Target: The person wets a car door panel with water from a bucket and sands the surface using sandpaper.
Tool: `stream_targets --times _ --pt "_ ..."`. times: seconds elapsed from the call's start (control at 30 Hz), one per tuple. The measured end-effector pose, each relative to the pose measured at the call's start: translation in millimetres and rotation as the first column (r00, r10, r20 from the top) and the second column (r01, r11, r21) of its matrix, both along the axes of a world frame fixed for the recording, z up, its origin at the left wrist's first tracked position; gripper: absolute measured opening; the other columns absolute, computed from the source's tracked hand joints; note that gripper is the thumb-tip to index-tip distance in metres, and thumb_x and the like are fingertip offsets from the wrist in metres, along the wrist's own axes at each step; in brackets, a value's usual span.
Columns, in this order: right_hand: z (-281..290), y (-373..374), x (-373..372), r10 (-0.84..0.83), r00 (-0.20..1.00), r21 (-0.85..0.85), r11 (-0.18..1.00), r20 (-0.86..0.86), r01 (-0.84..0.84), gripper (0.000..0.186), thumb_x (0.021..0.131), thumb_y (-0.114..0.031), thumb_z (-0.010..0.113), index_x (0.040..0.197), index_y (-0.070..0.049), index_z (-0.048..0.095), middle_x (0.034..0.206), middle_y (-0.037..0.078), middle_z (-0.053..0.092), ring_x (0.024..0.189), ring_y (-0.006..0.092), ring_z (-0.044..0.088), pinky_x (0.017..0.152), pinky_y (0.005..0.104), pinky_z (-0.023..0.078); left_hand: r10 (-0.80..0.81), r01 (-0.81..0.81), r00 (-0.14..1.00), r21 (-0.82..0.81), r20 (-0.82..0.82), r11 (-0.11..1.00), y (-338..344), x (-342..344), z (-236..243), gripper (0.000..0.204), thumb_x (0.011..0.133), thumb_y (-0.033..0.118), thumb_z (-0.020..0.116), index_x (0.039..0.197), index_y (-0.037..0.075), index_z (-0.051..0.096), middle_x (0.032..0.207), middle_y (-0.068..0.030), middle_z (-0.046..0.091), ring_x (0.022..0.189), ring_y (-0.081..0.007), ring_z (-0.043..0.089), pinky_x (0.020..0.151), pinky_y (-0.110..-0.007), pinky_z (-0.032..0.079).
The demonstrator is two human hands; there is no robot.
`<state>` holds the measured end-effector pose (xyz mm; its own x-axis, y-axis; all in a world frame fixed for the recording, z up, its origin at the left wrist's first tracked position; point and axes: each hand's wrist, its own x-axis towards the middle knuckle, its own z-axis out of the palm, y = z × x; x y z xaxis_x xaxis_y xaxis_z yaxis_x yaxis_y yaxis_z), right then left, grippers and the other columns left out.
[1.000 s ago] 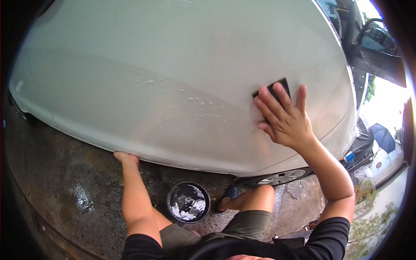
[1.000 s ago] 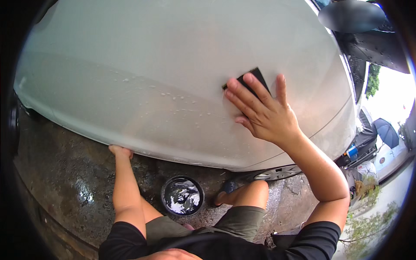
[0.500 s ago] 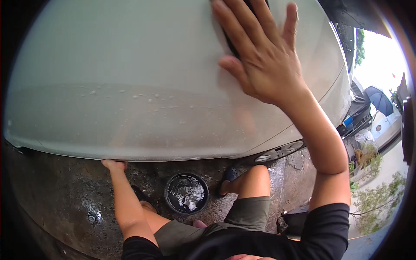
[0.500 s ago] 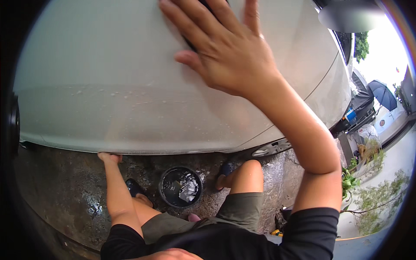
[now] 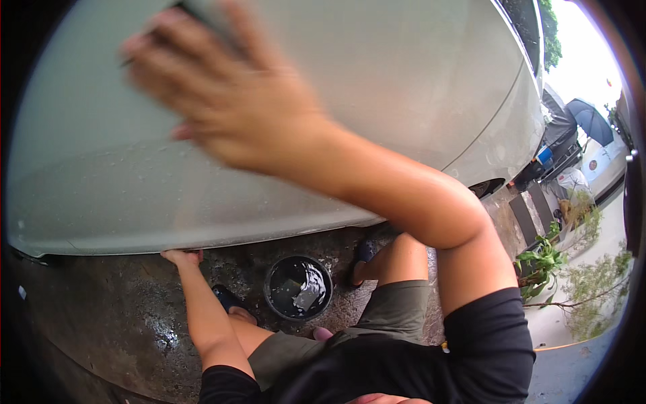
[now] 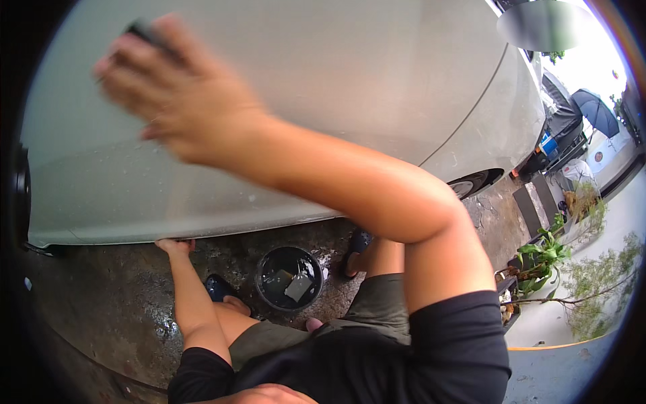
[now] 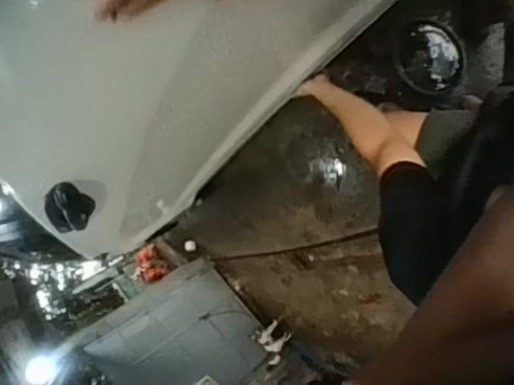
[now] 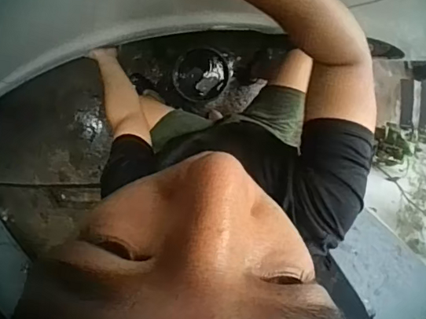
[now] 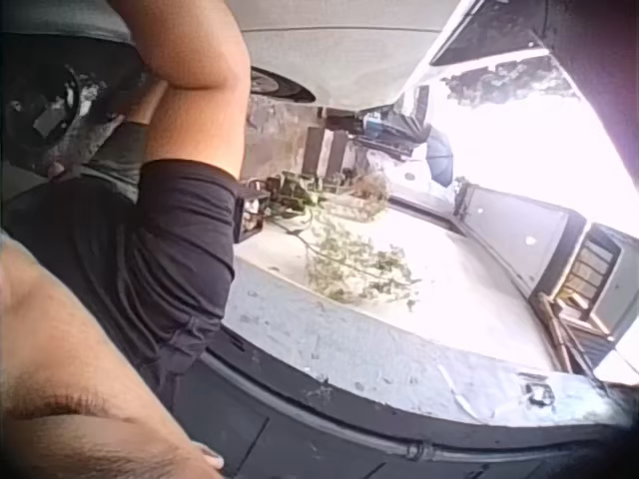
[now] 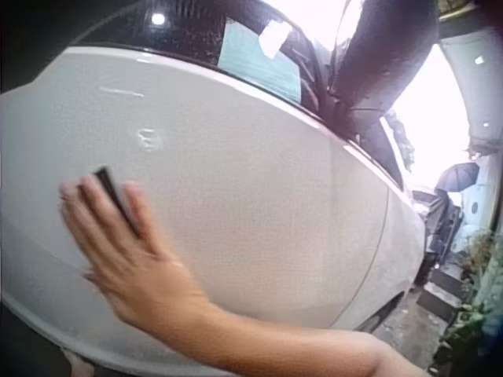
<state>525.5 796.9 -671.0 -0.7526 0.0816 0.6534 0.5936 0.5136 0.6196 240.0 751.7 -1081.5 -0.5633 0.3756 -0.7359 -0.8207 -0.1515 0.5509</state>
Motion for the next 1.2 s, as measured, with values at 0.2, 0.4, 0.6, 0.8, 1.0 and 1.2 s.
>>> stream_targets --times 0.2,0.4,0.6,0.8,1.0,1.2 --pt "-16.3 7.6 104.9 -0.110 0.994 -0.194 0.974 0.029 0.113 0.083 0.099 -0.058 0.052 0.168 -0.023 0.025 0.177 -0.002 0.013 0.164 0.0272 0.004 0.125 0.0682 -0.006 -0.039 0.050 0.996 0.132 -0.085 0.990 -18.6 -50.5 -21.8 0.073 0.093 0.067 0.034 0.134 0.014 0.064 0.132 -0.0123 0.065 0.115 -0.0389 0.063 0.087 -0.062 0.054" --pt "-87.0 41.5 286.4 -0.148 0.941 -0.130 0.985 -0.305 0.113 0.084 0.103 -0.055 0.049 0.166 -0.005 0.026 0.176 0.018 0.008 0.163 0.0386 -0.001 0.124 0.0647 -0.011 0.036 -0.031 0.998 0.092 -0.054 0.995 22.7 15.4 12.6 0.072 0.093 0.065 0.034 0.135 0.013 0.063 0.133 -0.0130 0.065 0.117 -0.0376 0.062 0.088 -0.060 0.055" --pt "-45.3 7.3 71.0 -0.072 0.997 0.023 0.997 0.012 0.072 0.089 0.094 -0.063 0.055 0.168 -0.022 0.027 0.177 0.000 0.013 0.163 0.0294 0.005 0.126 0.0654 -0.002 -0.030 0.066 0.991 0.292 -0.127 0.954 -9.6 -41.3 -25.6 0.075 0.094 0.063 0.034 0.137 0.009 0.063 0.137 -0.0130 0.063 0.119 -0.0377 0.062 0.089 -0.059 0.056" --pt "-98.6 35.7 243.8 -0.181 0.949 -0.207 0.970 -0.260 0.128 0.086 0.104 -0.050 0.049 0.171 -0.015 0.008 0.178 0.009 0.002 0.164 0.0349 -0.005 0.125 0.0615 -0.013 -0.131 0.153 0.980 0.151 -0.151 0.977 -10.9 -28.2 4.2 0.080 0.094 0.072 0.026 0.141 0.017 0.061 0.143 -0.0110 0.061 0.126 -0.0374 0.059 0.091 -0.060 0.055" --pt "-111.3 37.1 219.9 -0.131 0.850 -0.262 0.965 -0.510 -0.008 0.091 0.106 -0.050 0.046 0.167 0.001 0.002 0.175 0.023 -0.006 0.162 0.0400 -0.012 0.127 0.0596 -0.010 -0.087 0.105 0.972 0.072 -0.216 0.992 0.7 13.9 -0.6 0.100 0.089 0.088 0.013 0.154 0.020 0.049 0.159 -0.0088 0.046 0.141 -0.0342 0.045 0.108 -0.060 0.040" --pt "-61.3 -16.3 44.0 0.095 0.974 -0.196 0.971 -0.205 -0.136 0.087 0.102 -0.051 0.050 0.170 -0.010 0.013 0.178 0.009 0.003 0.164 0.0323 -0.004 0.128 0.0564 -0.008 -0.164 0.191 0.965 0.120 -0.207 0.974 -14.1 -7.9 -3.8 0.111 0.086 0.092 0.001 0.159 0.020 0.043 0.162 -0.0100 0.043 0.145 -0.0354 0.042 0.113 -0.060 0.037"
